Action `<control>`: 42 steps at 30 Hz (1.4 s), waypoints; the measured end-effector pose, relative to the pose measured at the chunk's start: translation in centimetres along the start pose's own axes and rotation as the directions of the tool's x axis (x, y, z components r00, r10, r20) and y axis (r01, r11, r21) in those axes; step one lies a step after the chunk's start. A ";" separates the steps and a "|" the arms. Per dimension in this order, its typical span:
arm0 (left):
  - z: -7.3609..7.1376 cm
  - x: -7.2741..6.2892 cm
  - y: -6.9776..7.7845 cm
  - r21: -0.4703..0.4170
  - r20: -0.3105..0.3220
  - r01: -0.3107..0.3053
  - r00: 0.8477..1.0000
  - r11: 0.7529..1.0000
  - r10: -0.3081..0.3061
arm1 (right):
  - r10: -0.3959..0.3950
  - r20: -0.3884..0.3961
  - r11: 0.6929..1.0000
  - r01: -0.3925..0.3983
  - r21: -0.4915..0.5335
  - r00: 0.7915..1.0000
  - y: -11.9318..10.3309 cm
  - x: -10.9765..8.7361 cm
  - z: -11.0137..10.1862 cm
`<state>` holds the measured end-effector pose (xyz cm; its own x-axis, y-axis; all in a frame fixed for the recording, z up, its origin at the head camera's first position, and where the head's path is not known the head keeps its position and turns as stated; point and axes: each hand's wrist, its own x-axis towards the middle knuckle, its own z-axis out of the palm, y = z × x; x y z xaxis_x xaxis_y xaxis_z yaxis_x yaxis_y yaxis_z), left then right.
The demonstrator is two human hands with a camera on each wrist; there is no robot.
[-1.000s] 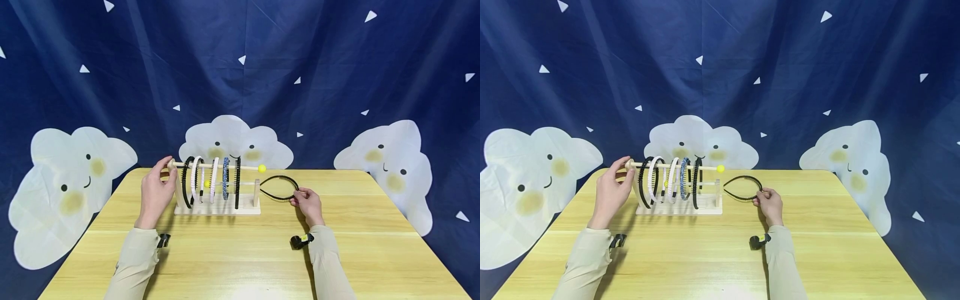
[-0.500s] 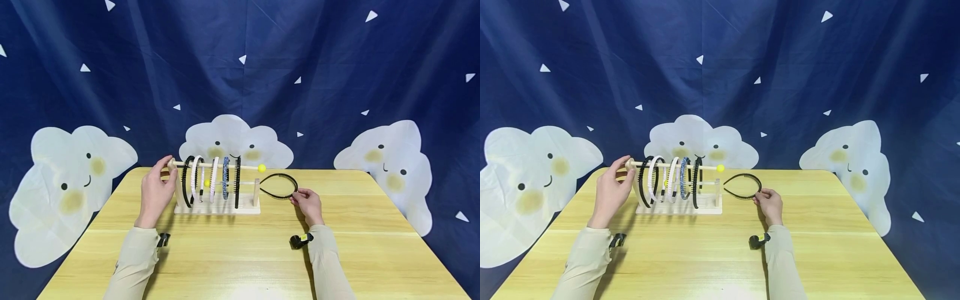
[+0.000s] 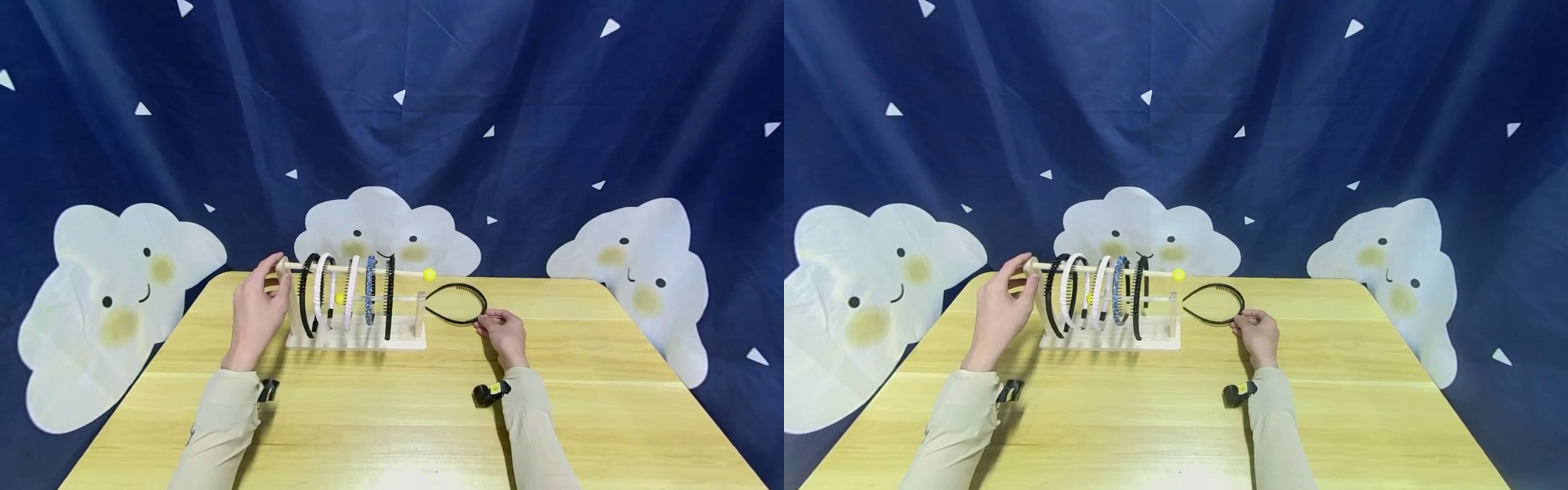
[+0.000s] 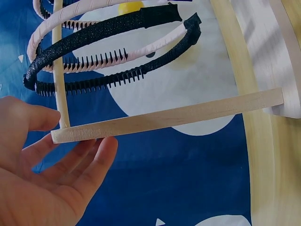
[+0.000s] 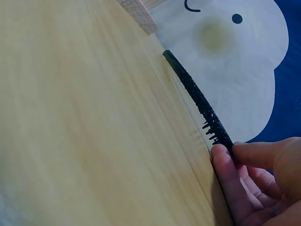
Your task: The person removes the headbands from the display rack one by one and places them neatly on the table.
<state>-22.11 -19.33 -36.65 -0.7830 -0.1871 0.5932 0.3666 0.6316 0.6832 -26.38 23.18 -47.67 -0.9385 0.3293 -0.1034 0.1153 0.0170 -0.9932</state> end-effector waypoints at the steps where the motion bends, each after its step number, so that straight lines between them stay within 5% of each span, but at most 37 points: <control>1: 0.0 0.0 0.0 0.000 0.000 0.001 1.000 1.000 -0.001 | 0.000 0.000 1.000 0.000 -0.001 1.000 0.0 0.0 0.0; 26: 0.1 0.0 -0.3 0.025 0.011 0.014 1.000 1.000 -0.014 | 0.039 -0.029 0.999 -0.038 0.031 0.999 -0.2 -0.2 0.0; 42: 0.0 0.0 -0.2 0.017 0.011 0.010 1.000 1.000 -0.010 | -0.021 -0.026 0.995 0.018 -0.102 0.999 -2.3 -0.9 0.3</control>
<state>-22.23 -19.49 -36.79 -0.7922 -0.1852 0.5815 0.3502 0.6424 0.6817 -25.84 22.58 -45.26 -0.9319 0.3537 -0.0809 0.1306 0.1189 -0.9843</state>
